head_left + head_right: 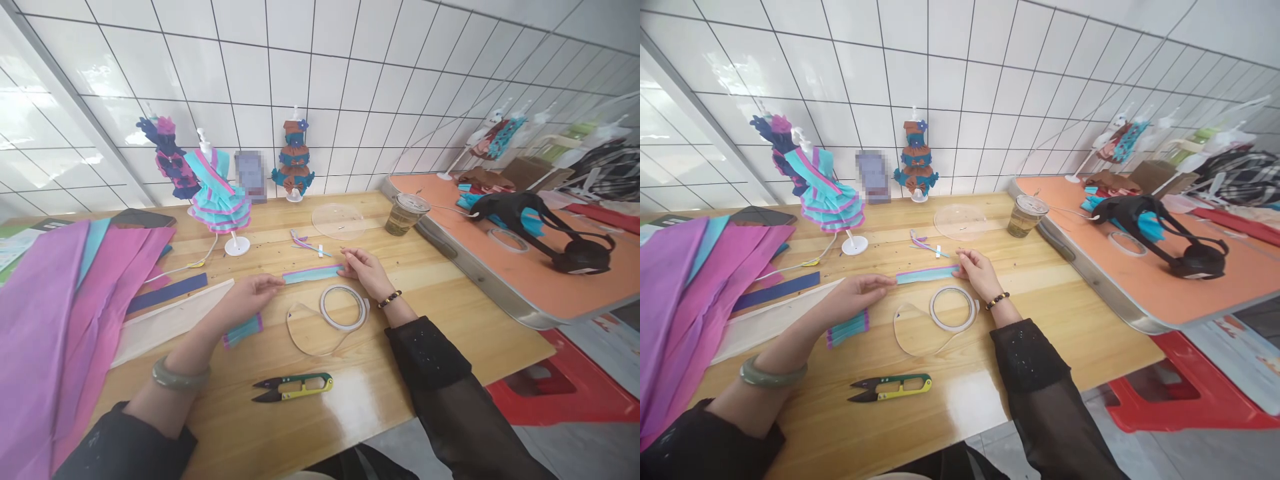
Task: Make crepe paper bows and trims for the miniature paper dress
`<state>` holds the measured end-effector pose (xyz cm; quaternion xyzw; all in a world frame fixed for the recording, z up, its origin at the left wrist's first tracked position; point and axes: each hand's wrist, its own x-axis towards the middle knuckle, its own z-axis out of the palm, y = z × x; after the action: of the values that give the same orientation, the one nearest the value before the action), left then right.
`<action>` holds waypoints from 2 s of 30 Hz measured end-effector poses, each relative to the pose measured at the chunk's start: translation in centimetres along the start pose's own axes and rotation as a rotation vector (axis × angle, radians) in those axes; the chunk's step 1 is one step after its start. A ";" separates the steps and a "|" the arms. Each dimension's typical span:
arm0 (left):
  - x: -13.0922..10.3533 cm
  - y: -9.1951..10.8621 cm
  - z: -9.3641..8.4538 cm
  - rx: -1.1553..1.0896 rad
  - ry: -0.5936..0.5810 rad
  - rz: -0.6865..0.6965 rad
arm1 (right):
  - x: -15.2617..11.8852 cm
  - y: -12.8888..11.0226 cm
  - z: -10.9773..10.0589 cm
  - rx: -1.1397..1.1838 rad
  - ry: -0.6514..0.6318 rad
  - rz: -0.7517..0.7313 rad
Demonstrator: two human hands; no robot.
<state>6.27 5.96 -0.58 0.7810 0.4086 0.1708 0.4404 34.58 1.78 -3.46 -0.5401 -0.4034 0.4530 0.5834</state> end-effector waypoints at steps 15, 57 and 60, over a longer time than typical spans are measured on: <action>1.2 0.0 2.6 0.418 -0.006 0.219 | -0.3 -0.5 0.5 0.015 0.028 0.014; 1.6 -0.4 1.4 -0.322 0.001 0.116 | 0.4 -0.6 -1.6 0.002 0.313 -0.074; 1.4 -0.2 0.4 -0.384 0.130 0.097 | 0.2 -0.7 -1.5 -0.098 0.310 -0.115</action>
<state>7.29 6.90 -1.08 0.6886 0.3580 0.3164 0.5454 36.15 1.56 -2.93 -0.6075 -0.3604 0.3099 0.6364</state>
